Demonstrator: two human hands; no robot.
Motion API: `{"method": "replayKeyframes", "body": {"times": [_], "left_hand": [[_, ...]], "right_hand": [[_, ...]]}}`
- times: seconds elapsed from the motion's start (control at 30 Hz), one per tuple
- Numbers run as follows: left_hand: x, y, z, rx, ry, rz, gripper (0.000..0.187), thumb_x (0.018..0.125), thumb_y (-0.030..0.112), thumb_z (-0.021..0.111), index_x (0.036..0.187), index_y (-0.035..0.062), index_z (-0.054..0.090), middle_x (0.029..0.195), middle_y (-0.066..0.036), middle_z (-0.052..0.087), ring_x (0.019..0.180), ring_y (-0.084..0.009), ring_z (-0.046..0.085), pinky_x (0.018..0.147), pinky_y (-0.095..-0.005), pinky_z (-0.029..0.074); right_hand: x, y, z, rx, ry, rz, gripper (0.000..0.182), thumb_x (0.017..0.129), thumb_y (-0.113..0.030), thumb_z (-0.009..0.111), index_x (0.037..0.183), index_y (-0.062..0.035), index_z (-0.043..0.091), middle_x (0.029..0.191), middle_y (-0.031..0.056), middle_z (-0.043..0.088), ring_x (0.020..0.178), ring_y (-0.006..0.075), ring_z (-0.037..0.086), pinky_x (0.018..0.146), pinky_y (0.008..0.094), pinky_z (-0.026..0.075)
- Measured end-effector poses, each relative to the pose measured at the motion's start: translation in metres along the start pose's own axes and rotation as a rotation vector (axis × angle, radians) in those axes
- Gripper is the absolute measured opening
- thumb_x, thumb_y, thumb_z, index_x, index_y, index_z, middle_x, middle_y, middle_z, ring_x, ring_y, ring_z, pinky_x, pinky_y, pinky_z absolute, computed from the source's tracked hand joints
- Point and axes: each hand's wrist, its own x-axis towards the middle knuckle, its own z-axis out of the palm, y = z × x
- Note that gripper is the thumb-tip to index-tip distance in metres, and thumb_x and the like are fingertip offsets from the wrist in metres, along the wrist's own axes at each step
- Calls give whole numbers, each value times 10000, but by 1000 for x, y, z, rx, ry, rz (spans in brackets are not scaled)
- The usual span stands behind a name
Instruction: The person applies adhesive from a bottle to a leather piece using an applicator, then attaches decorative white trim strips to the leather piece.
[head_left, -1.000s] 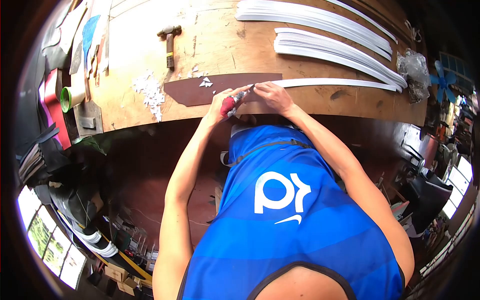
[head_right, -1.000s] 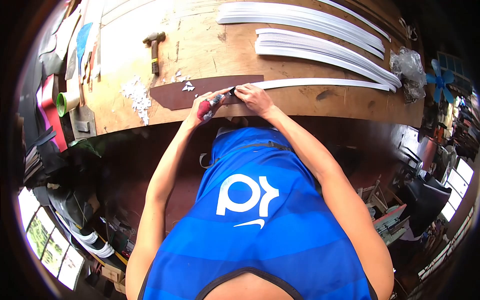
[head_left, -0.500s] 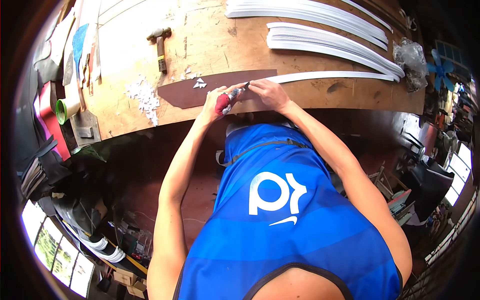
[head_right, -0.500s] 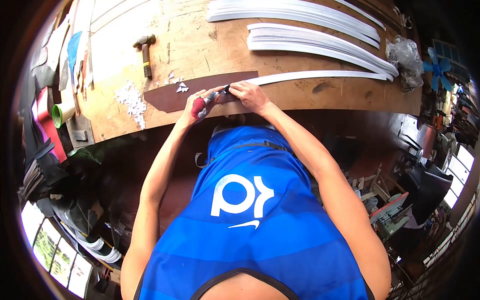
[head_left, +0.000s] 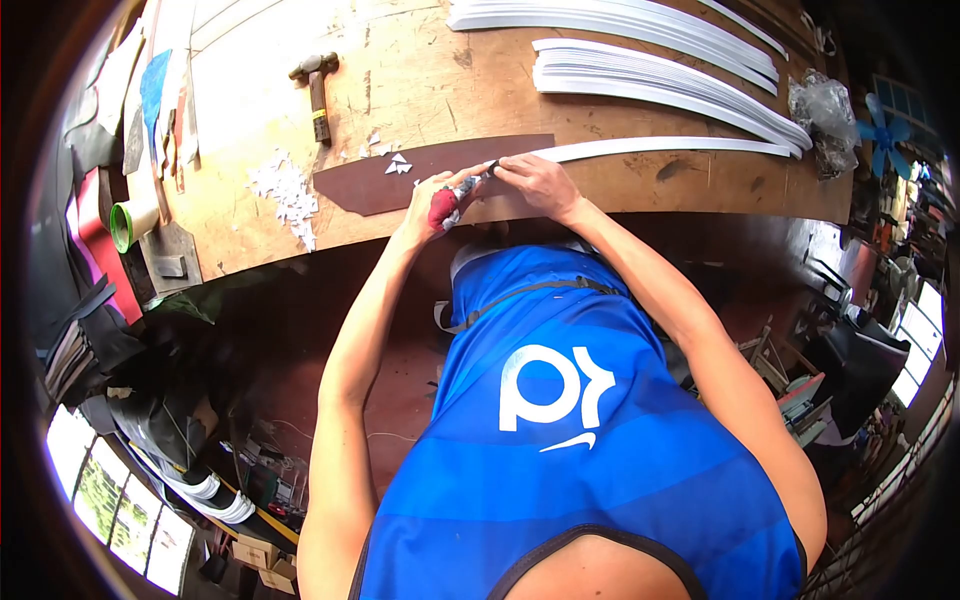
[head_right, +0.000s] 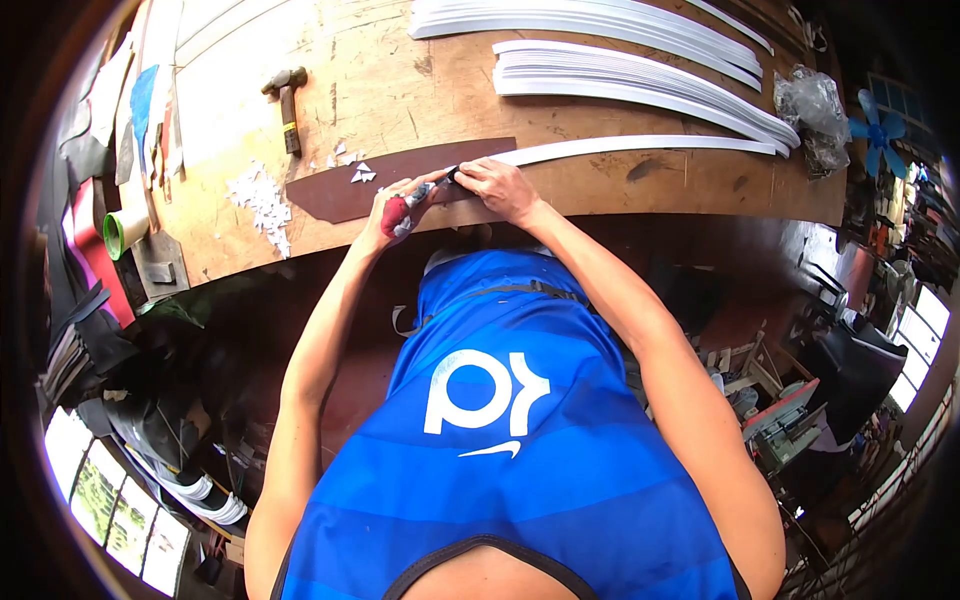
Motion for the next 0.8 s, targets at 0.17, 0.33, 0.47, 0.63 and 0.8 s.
{"method": "replayKeyframes", "body": {"times": [0.17, 0.33, 0.47, 0.63, 0.8], "left_hand": [[1, -7, 3, -111, -54, -36, 386, 943, 237, 662, 1326, 229, 619, 855, -102, 728, 801, -285, 712, 730, -385, 574], [6, -4, -1, -100, -101, -28, 370, 967, 261, 629, 1333, 208, 611, 843, -93, 733, 792, -279, 716, 737, -387, 571], [13, -5, 9, -6, -75, 14, 358, 950, 195, 635, 1308, 180, 627, 826, -87, 724, 738, -272, 696, 722, -375, 543], [7, -5, 7, 19, 85, 207, 340, 947, 168, 644, 1287, 171, 641, 846, -92, 726, 711, -255, 685, 720, -358, 514], [3, -8, 11, 95, 28, 157, 357, 950, 168, 630, 1307, 180, 628, 837, -89, 717, 728, -255, 687, 698, -363, 493]], "right_hand": [[0, 0, 0, 3, -1, 3, 331, 810, -90, 590, 1129, -61, 674, 1158, 74, 670, 1047, 235, 647, 898, 343, 545], [1, -2, 1, -2, 0, 11, 319, 812, -93, 591, 1117, -57, 676, 1151, 79, 671, 1044, 237, 648, 895, 340, 546], [2, -2, -1, -22, 10, 5, 303, 814, -95, 591, 1101, -59, 679, 1134, 73, 671, 1035, 234, 648, 890, 336, 547], [6, -4, -3, 1, -5, 19, 285, 813, -102, 593, 1081, -63, 681, 1112, 59, 669, 1022, 225, 649, 876, 335, 551], [5, -4, -3, -39, 16, 12, 287, 808, -97, 590, 1080, -70, 677, 1100, 54, 665, 1008, 225, 646, 857, 333, 555]]}}
